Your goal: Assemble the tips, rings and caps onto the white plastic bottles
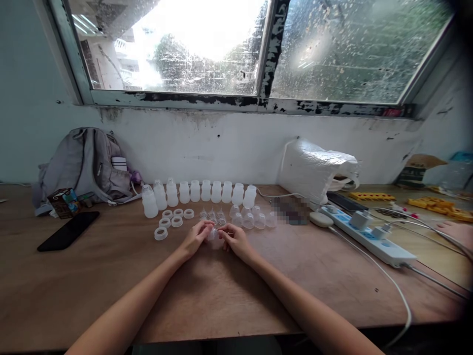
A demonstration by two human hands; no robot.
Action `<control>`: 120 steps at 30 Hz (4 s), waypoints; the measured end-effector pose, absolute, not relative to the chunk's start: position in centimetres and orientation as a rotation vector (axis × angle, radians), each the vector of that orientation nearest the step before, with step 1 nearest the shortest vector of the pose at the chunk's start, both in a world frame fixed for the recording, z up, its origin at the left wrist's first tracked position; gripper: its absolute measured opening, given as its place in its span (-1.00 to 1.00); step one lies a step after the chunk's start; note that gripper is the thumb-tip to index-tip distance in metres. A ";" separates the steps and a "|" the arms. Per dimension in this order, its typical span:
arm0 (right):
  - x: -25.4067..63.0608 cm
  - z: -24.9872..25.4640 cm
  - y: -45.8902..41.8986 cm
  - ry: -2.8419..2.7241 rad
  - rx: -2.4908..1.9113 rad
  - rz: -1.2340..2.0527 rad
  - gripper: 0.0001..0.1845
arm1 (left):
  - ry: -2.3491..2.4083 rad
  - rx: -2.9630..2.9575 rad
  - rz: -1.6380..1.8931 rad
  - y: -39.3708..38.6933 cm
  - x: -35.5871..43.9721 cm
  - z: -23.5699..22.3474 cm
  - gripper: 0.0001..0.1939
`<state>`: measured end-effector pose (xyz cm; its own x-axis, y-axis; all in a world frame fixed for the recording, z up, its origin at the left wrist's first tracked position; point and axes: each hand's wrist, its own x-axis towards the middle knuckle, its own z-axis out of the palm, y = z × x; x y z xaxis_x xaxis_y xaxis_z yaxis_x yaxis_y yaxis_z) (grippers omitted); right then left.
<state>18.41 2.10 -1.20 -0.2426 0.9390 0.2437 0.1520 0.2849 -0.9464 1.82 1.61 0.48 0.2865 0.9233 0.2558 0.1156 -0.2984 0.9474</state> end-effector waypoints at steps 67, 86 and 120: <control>20.7 -0.7 2.2 -1.747 -1.054 0.774 -0.78 | 1.781 2.691 1.315 3.1 -0.9 6.7 -0.85; 20.9 -0.4 2.1 -1.609 -1.048 0.827 -0.72 | 1.023 1.776 1.222 0.9 0.6 0.3 -0.63; 20.4 0.5 0.8 -1.909 -1.057 0.678 -0.50 | 1.388 2.753 0.910 -0.5 0.4 0.8 -0.52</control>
<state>20.42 0.77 0.47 -0.3006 0.8639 0.4040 0.4153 0.4999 -0.7600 0.40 -0.49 0.85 0.4677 0.7178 0.5158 0.7591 -0.6251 0.1816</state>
